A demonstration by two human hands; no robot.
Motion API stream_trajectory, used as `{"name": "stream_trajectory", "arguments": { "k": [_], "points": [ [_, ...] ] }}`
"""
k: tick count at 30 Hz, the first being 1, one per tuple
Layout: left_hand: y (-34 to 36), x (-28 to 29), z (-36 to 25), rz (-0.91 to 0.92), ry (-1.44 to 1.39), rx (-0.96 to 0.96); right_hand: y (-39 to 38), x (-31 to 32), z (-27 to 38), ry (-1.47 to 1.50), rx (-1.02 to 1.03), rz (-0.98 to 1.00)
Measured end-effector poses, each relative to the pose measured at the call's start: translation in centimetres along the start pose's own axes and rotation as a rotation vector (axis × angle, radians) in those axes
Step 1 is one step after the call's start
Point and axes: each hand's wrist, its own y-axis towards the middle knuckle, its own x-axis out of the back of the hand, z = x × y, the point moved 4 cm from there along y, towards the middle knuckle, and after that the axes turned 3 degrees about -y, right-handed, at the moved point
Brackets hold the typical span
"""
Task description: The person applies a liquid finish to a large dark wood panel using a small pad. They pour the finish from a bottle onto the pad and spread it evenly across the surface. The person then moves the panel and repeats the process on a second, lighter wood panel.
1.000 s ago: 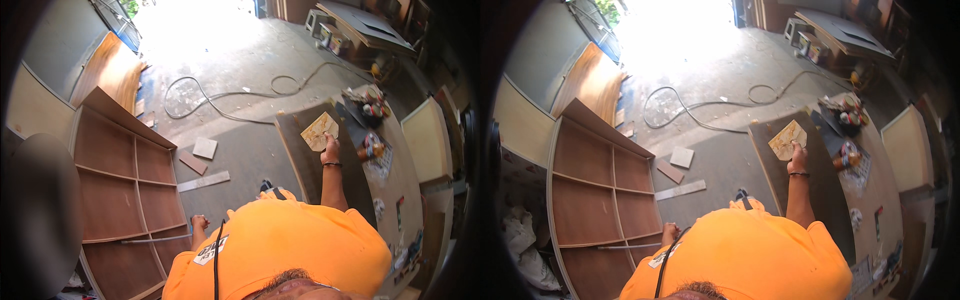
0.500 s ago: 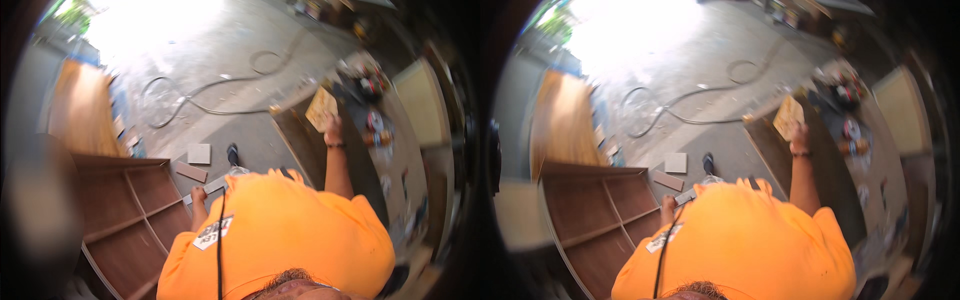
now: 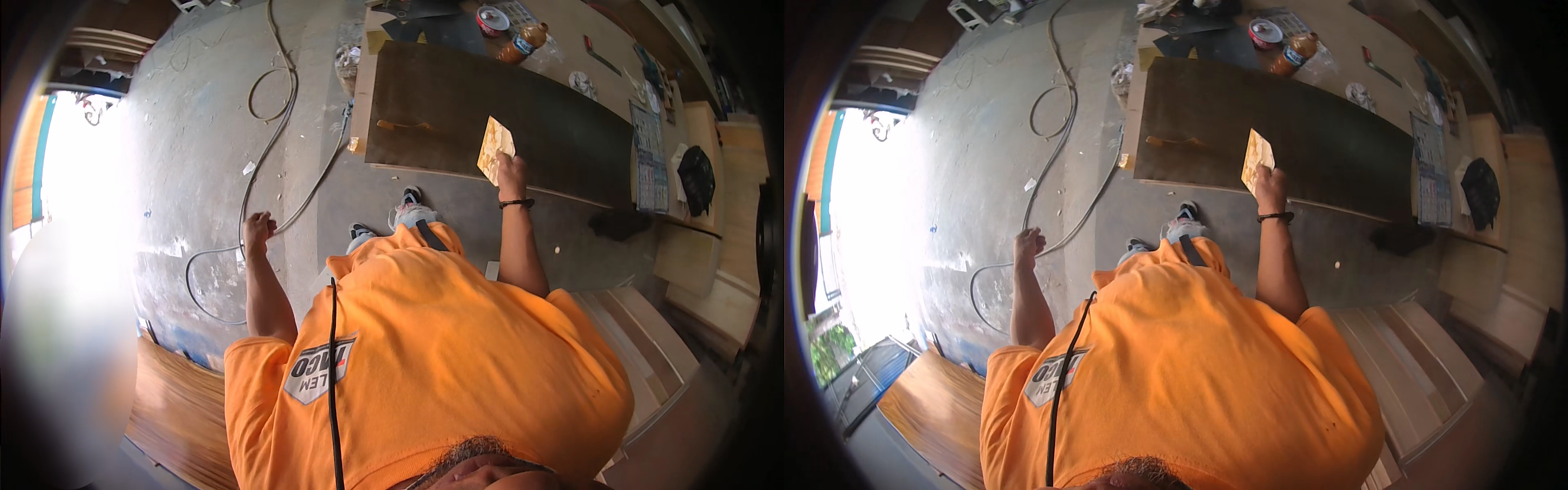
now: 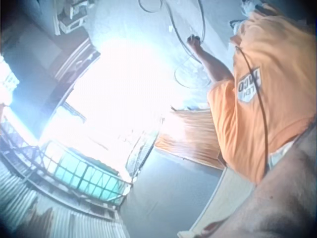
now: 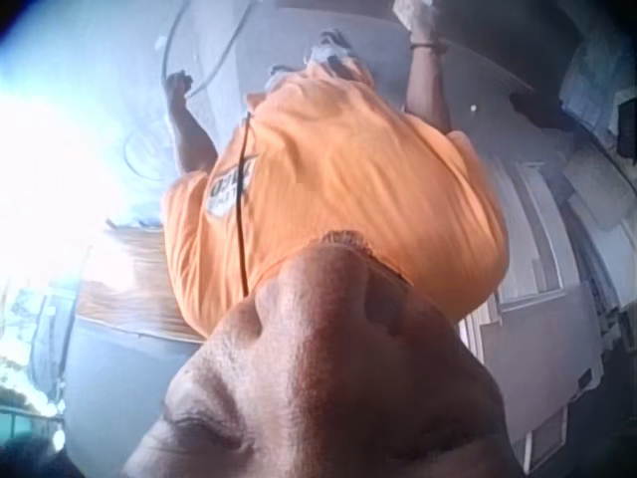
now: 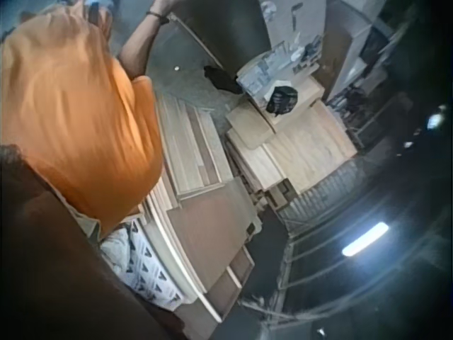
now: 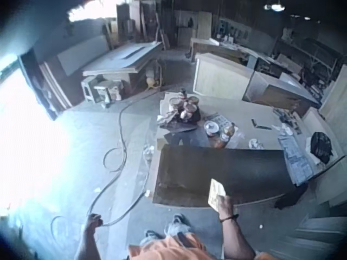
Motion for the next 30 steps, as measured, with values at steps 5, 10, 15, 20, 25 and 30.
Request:
{"name": "stream_trajectory", "arguments": {
  "k": [5, 10, 15, 20, 25, 30],
  "points": [
    [2.8, -10.8, -5.7, 0.242, 0.164, -0.016, 2.8, -1.0, -4.5, -0.274, 0.042, -0.111],
    [6.1, -20.6, -3.5, 0.385, 0.083, -0.059, 6.5, -5.5, -5.3, -0.725, 0.105, 0.074],
    [9.8, -27.1, 1.0, 0.428, 0.183, -0.084, 11.5, -10.3, -10.2, -0.869, 0.133, 0.148],
    [11.1, -30.5, 1.6, 0.458, 0.045, 0.064, 13.6, -15.9, -12.2, -1.078, -0.034, 0.166],
    [10.9, -30.8, 0.8, 0.437, -0.111, 0.124, 11.2, -24.6, -8.7, -1.117, -0.151, 0.141],
    [11.2, -30.3, 1.0, 0.513, -0.265, 0.201, 9.2, -31.4, -7.9, -1.090, -0.168, 0.058]
  ]
}}
